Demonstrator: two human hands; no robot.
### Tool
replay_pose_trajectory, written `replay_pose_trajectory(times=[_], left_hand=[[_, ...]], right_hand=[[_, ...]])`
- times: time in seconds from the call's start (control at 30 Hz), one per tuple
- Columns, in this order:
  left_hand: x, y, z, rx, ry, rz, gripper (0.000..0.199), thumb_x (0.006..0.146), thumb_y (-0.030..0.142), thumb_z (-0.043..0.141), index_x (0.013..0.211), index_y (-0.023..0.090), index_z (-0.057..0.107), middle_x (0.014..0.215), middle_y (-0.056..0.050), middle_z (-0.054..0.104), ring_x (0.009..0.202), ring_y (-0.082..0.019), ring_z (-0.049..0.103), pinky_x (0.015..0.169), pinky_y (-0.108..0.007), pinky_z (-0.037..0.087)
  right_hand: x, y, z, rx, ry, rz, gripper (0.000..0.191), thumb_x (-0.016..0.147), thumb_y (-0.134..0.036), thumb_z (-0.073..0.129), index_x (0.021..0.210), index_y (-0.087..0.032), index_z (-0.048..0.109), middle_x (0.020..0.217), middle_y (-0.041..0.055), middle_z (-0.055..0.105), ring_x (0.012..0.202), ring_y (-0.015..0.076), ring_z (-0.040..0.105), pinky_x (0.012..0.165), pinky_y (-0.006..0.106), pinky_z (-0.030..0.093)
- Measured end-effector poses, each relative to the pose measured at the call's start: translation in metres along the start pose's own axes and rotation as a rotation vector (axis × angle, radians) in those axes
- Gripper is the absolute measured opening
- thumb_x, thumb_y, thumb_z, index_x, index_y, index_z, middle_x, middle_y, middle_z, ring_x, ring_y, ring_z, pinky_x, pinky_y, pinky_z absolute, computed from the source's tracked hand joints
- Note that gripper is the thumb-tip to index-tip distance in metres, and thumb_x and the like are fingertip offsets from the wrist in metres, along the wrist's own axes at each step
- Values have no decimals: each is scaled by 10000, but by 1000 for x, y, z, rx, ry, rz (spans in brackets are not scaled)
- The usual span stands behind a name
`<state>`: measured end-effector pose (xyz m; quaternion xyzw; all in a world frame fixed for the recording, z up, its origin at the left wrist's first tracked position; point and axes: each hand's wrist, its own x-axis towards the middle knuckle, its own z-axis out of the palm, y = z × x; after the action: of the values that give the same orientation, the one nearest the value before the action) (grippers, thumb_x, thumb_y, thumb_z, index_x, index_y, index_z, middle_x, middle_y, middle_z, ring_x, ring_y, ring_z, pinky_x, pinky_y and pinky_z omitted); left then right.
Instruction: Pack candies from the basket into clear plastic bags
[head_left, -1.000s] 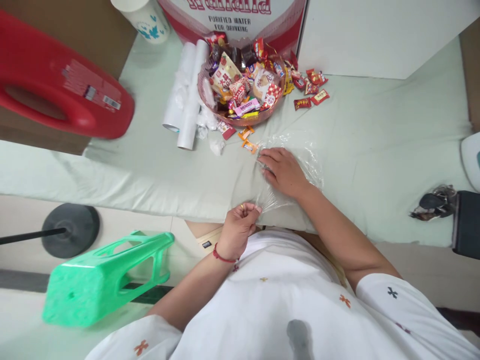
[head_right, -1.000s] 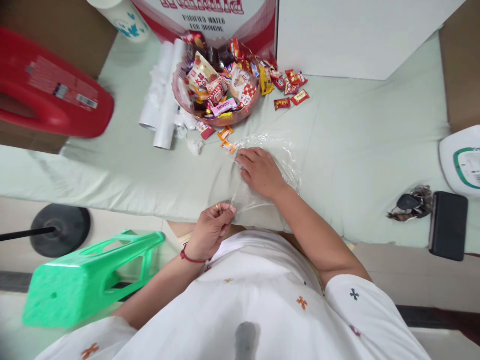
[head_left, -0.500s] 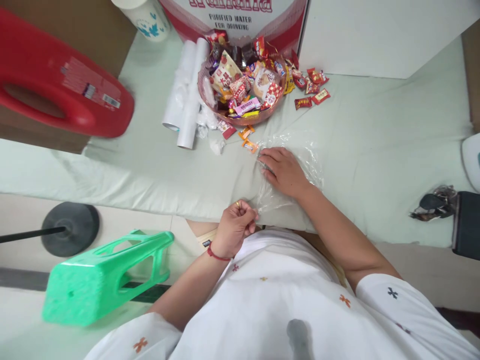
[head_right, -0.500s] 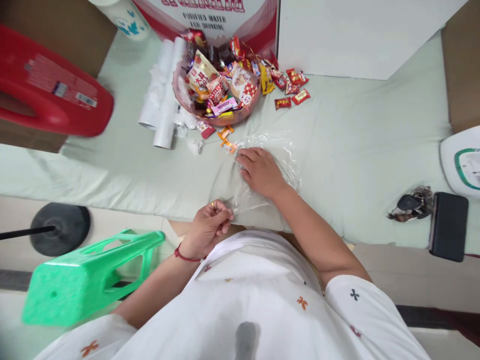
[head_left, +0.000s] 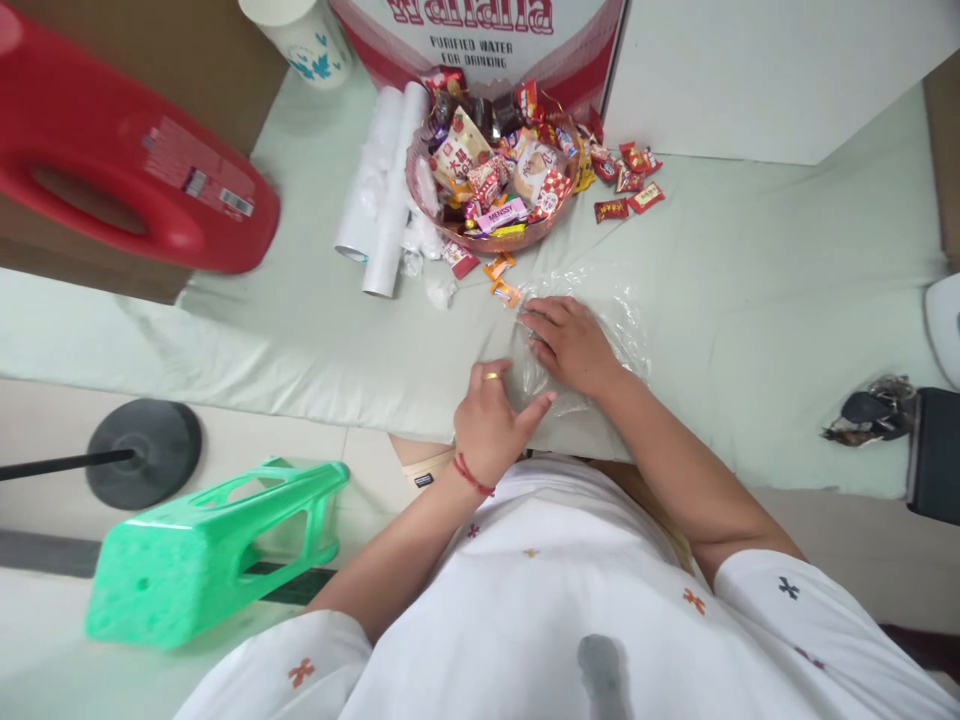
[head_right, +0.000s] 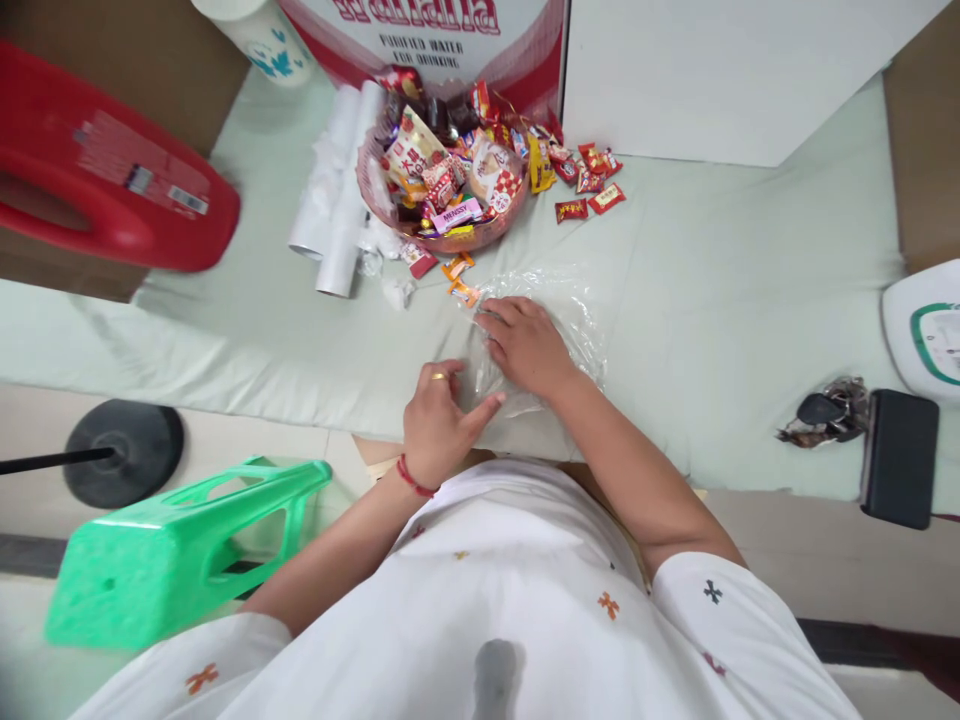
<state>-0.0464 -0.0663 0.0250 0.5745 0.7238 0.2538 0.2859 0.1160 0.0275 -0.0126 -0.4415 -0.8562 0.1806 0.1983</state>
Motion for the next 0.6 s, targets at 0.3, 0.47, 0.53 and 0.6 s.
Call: replay_pose_trajectory(times=[0.3,0.47,0.53,0.6], left_hand=[[0,-20,-25,-126,-169,-178,399,869,399,614,543,205,488,491,38,403,513,-118,338,552,-269,260],[-15,-10,-39,-118,-2,-51,336,914,361,614,618,207,574,558,19,467,543,-132,398,586,-269,336],[-14,4,-38,-118,81,90,274,954,349,579,726,211,644,674,-13,566,619,-151,492,652,-271,405],[-6,18,-31,-123,66,237,262,999,351,520,851,214,688,823,-54,661,756,-175,599,748,-280,470]], right_hand=[[0,-5,-1,-57,-30,-5,426,1031,-273,488,1432,-203,613,1543,88,560,1381,327,468,1171,526,349],[-7,-13,-3,-103,-40,-13,437,1047,-265,457,1453,-173,588,1568,122,533,1433,323,449,1206,531,320],[-16,-16,-6,-122,-54,-6,453,1053,-259,436,1476,-163,565,1583,135,516,1460,329,429,1221,562,295],[-27,-19,-9,-140,-65,12,469,1053,-261,432,1497,-163,546,1597,146,499,1475,340,420,1227,602,275]])
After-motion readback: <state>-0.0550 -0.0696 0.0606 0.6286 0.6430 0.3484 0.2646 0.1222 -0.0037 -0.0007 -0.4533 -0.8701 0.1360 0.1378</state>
